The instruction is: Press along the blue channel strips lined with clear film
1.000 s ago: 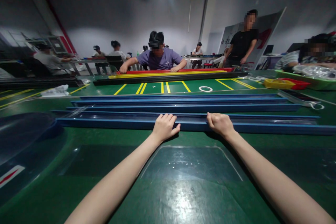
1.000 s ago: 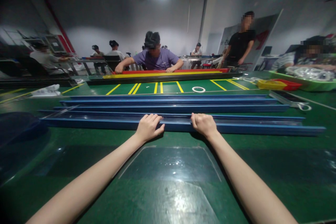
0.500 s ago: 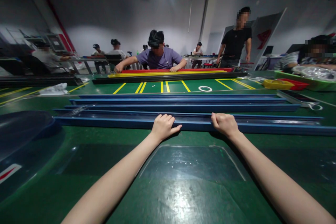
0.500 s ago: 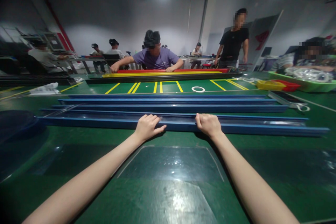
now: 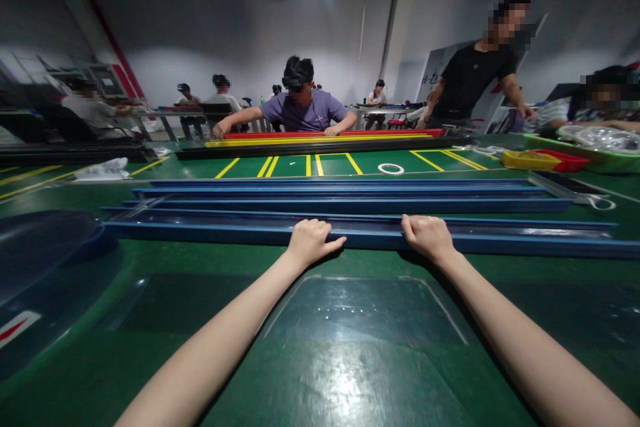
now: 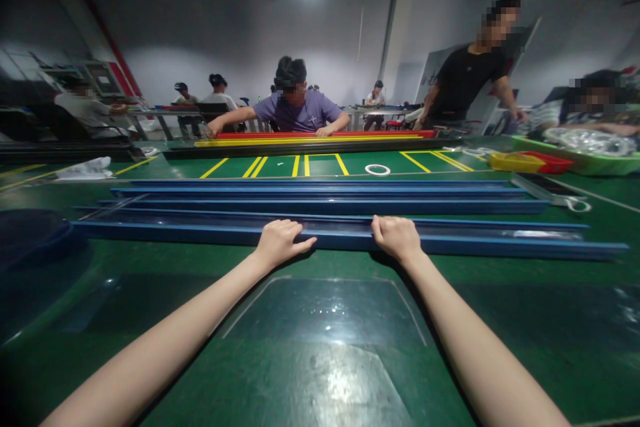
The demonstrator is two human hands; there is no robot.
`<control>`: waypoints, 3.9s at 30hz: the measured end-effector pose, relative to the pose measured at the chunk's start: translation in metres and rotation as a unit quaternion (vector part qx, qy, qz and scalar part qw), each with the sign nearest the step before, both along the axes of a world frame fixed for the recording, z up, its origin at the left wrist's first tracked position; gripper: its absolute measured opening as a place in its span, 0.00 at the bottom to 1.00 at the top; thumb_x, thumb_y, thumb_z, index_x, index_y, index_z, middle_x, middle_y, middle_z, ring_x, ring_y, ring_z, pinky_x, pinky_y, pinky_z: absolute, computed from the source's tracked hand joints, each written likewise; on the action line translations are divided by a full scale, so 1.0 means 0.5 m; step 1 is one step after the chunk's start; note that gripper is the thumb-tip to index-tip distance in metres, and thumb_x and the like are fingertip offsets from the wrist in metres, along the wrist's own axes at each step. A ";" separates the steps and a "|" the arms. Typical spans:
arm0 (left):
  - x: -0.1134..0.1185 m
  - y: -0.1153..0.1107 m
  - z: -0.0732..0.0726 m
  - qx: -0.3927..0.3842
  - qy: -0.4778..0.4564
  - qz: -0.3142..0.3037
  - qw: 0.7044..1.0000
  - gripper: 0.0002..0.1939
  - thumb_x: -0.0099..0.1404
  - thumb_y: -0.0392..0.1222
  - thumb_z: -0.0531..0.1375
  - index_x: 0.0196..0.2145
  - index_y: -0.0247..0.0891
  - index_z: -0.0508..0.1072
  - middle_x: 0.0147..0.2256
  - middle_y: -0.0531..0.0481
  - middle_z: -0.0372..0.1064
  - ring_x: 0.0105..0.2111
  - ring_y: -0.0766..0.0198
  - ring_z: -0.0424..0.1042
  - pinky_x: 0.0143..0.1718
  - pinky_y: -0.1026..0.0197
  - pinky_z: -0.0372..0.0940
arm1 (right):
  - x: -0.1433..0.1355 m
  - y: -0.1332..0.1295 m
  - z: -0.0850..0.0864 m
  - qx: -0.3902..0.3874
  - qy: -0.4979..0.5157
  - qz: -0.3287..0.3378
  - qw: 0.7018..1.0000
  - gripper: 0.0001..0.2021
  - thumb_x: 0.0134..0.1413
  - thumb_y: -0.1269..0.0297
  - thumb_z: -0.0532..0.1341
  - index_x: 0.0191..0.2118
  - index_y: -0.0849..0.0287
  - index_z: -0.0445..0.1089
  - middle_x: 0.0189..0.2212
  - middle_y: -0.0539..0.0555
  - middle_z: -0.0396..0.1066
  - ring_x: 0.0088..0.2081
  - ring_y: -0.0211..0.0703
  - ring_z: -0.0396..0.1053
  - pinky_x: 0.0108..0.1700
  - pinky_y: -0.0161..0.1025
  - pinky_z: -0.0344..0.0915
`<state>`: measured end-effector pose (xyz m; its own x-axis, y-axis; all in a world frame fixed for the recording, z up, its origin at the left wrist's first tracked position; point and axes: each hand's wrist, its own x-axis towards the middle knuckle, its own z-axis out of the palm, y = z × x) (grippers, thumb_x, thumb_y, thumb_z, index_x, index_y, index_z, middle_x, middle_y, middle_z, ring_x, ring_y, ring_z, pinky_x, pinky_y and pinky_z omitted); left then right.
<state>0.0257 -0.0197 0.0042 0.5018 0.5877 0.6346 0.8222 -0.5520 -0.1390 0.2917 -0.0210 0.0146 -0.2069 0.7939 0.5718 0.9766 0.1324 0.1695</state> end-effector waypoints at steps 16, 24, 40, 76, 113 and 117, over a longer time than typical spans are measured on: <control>0.001 0.003 0.004 -0.022 -0.002 -0.001 1.000 0.23 0.59 0.57 0.50 0.17 0.37 0.65 0.19 0.49 0.66 0.22 0.65 0.65 0.22 0.64 0.52 | -0.001 -0.001 0.002 -0.006 0.005 -0.006 1.000 0.25 0.55 0.60 0.43 0.16 0.61 0.69 0.18 0.58 0.71 0.19 0.40 0.65 0.22 0.36 0.45; 0.000 0.005 0.003 -0.030 0.000 0.006 1.000 0.23 0.59 0.57 0.50 0.17 0.37 0.65 0.19 0.49 0.66 0.22 0.65 0.65 0.21 0.64 0.51 | -0.002 -0.001 0.003 -0.015 0.002 -0.012 1.000 0.25 0.55 0.60 0.43 0.17 0.62 0.70 0.19 0.59 0.71 0.20 0.41 0.66 0.22 0.36 0.44; 0.003 -0.001 -0.003 0.010 0.025 0.008 1.000 0.21 0.61 0.55 0.47 0.22 0.37 0.67 0.23 0.49 0.67 0.25 0.64 0.65 0.25 0.62 0.52 | 0.000 -0.003 0.004 -0.017 0.004 0.005 1.000 0.25 0.56 0.60 0.42 0.17 0.62 0.68 0.19 0.58 0.71 0.21 0.40 0.66 0.22 0.35 0.43; 0.002 0.001 -0.005 0.028 0.026 0.002 0.999 0.21 0.62 0.55 0.47 0.23 0.36 0.67 0.23 0.50 0.67 0.25 0.65 0.65 0.25 0.62 0.52 | 0.001 -0.004 0.007 -0.050 0.012 0.014 0.999 0.25 0.57 0.59 0.41 0.18 0.61 0.67 0.21 0.57 0.72 0.24 0.41 0.68 0.23 0.35 0.45; 0.003 -0.003 0.000 -0.005 0.022 0.003 1.000 0.21 0.62 0.54 0.47 0.23 0.36 0.67 0.23 0.48 0.66 0.26 0.64 0.65 0.26 0.62 0.53 | -0.001 -0.006 0.010 -0.060 0.007 0.006 0.998 0.26 0.57 0.59 0.41 0.19 0.60 0.68 0.21 0.58 0.72 0.24 0.41 0.68 0.23 0.35 0.45; 0.004 -0.002 -0.001 0.000 0.024 0.004 1.000 0.21 0.62 0.55 0.47 0.23 0.36 0.67 0.23 0.48 0.66 0.26 0.64 0.64 0.25 0.62 0.53 | 0.000 -0.005 0.008 -0.057 0.001 0.004 0.998 0.26 0.57 0.59 0.41 0.19 0.61 0.69 0.21 0.58 0.72 0.24 0.41 0.68 0.23 0.35 0.45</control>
<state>0.0277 -0.0209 0.0038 0.5273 0.5922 0.6094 0.8187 -0.5459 -0.1779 0.2916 -0.0236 0.0187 -0.2125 0.8524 0.4777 0.9758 0.1592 0.1501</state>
